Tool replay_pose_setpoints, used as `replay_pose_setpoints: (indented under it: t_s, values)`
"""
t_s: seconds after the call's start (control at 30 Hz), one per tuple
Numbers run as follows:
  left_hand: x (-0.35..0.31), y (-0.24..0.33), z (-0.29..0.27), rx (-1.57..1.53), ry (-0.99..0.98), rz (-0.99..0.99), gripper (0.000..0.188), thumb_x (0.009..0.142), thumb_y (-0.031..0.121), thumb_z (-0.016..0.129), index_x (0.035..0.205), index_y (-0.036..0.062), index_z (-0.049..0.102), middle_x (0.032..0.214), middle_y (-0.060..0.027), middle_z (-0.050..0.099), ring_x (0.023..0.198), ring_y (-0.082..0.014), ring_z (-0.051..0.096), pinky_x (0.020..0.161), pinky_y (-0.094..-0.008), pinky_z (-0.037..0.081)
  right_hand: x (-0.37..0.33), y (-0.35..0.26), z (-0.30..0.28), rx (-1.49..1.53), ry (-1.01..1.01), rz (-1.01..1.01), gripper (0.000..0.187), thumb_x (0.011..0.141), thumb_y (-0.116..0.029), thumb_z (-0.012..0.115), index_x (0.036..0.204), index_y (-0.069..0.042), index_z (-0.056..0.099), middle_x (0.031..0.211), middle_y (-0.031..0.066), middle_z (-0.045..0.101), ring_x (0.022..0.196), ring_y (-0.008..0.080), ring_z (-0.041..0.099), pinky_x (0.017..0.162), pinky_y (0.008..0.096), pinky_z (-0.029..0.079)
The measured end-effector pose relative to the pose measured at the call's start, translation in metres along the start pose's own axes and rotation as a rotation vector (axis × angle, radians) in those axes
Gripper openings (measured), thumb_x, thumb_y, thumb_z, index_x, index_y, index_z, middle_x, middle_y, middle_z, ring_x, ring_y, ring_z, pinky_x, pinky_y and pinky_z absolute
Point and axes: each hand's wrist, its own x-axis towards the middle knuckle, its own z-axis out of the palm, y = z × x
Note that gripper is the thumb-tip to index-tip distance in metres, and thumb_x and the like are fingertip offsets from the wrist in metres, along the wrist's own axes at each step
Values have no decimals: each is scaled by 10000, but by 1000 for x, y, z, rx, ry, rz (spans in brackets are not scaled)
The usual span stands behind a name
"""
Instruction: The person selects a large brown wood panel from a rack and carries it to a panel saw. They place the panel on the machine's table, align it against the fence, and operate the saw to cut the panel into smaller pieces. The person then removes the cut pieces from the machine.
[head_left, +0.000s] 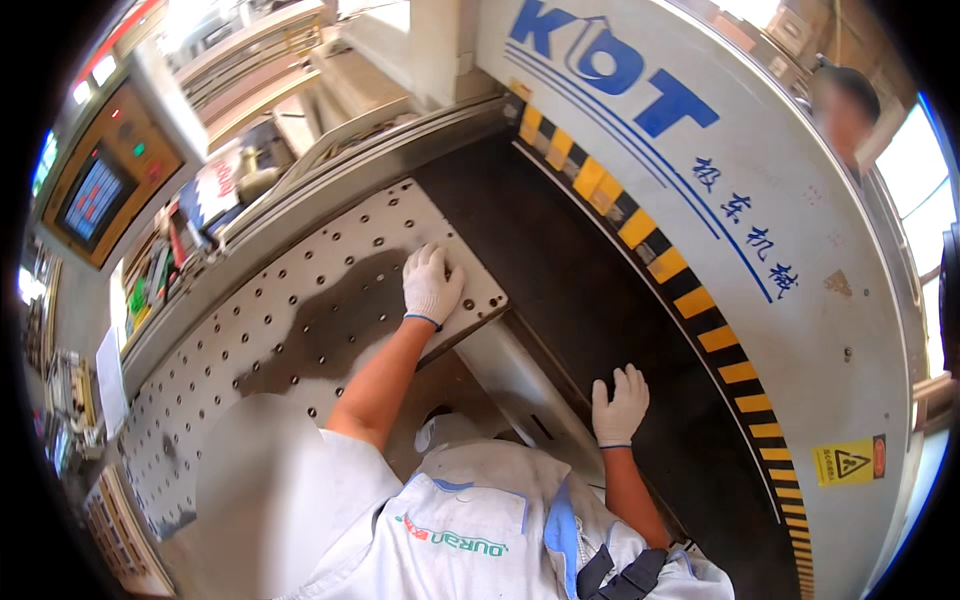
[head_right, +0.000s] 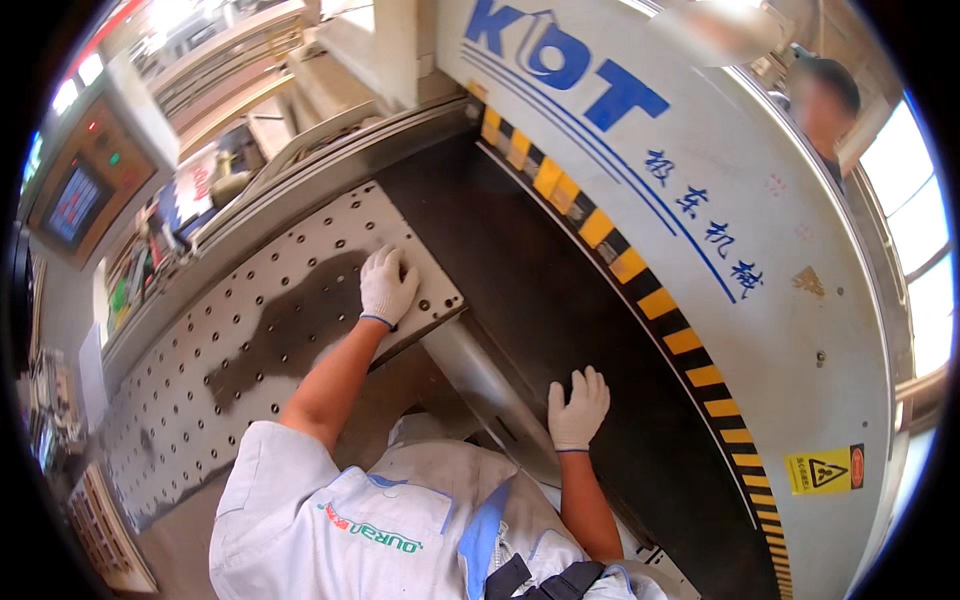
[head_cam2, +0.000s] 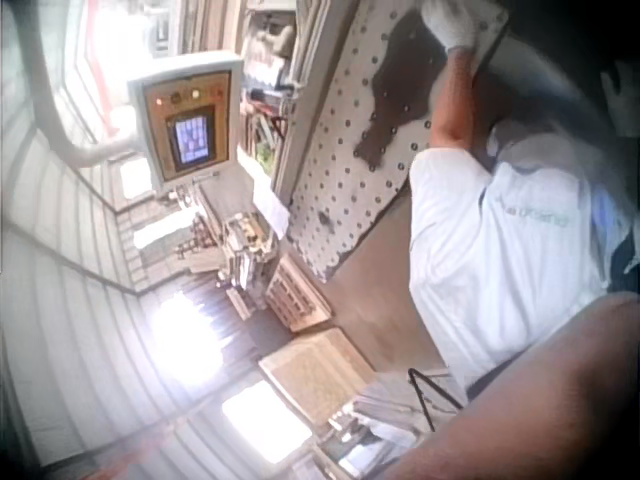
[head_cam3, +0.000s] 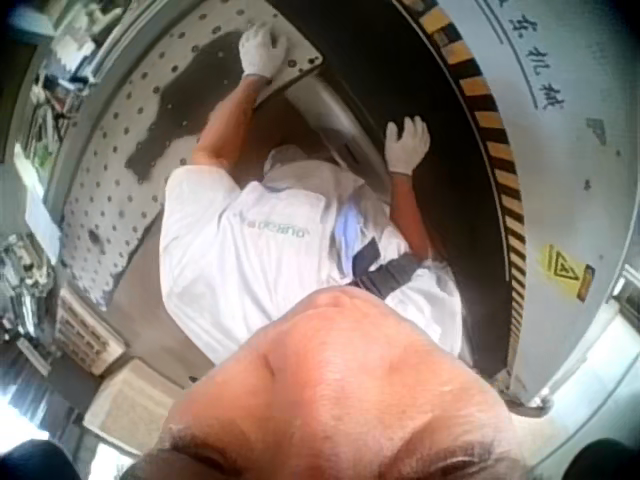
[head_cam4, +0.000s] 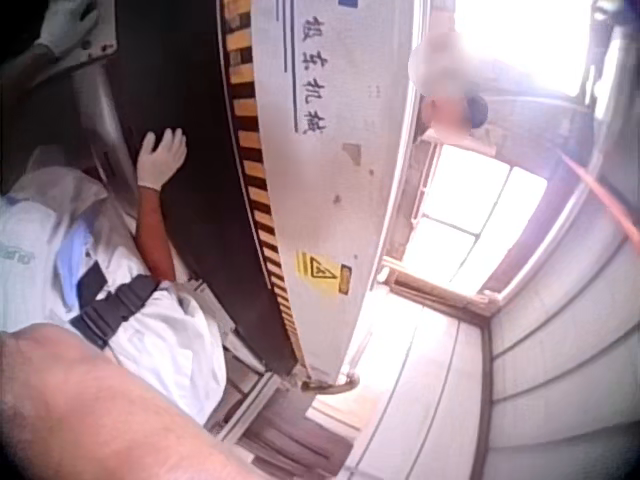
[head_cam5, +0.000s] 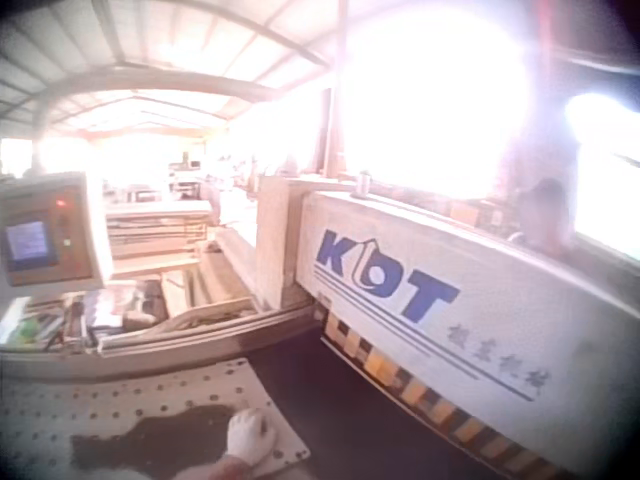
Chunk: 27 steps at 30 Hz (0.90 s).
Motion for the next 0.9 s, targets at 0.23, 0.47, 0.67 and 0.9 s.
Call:
replay_pose_setpoints:
  t_s: [0.23, 0.47, 0.67, 0.9]
  values:
    - [114, 57, 122, -153, -76, 166, 579, 896, 351, 735, 1355, 19, 615, 1470, -209, 576, 1361, -402, 530, 1159, -522, 398, 1, -5, -12, 10, -28, 80, 454, 867, -300, 769, 1212, -25, 659, 1360, 215, 641, 1299, 437, 567, 1122, 577, 414]
    - [270, 86, 209, -6, -354, 233, 599, 896, 457, 705, 1295, 13, 653, 1411, -232, 598, 1341, -411, 519, 1121, -532, 409, 2, -7, -21, -50, -53, 129, 481, 814, -294, 808, 1195, -43, 655, 1341, 196, 650, 1280, 426, 578, 1107, 574, 426]
    - [322, 58, 264, 174, -341, 184, 515, 906, 500, 673, 1222, 105, 765, 1311, -172, 707, 1238, -360, 643, 1040, -487, 498, 16, -24, -29, -134, -45, 259, 675, 810, -360, 831, 1345, -34, 582, 1498, 248, 520, 1363, 471, 493, 1148, 598, 378]
    - [279, 81, 198, -39, -471, 199, 658, 863, 461, 768, 1288, -29, 658, 1299, -279, 670, 1223, -441, 628, 1046, -508, 495, 15, -25, -32, -97, -3, 289, 734, 785, -385, 843, 1352, -25, 549, 1482, 249, 509, 1347, 471, 490, 1134, 598, 381]
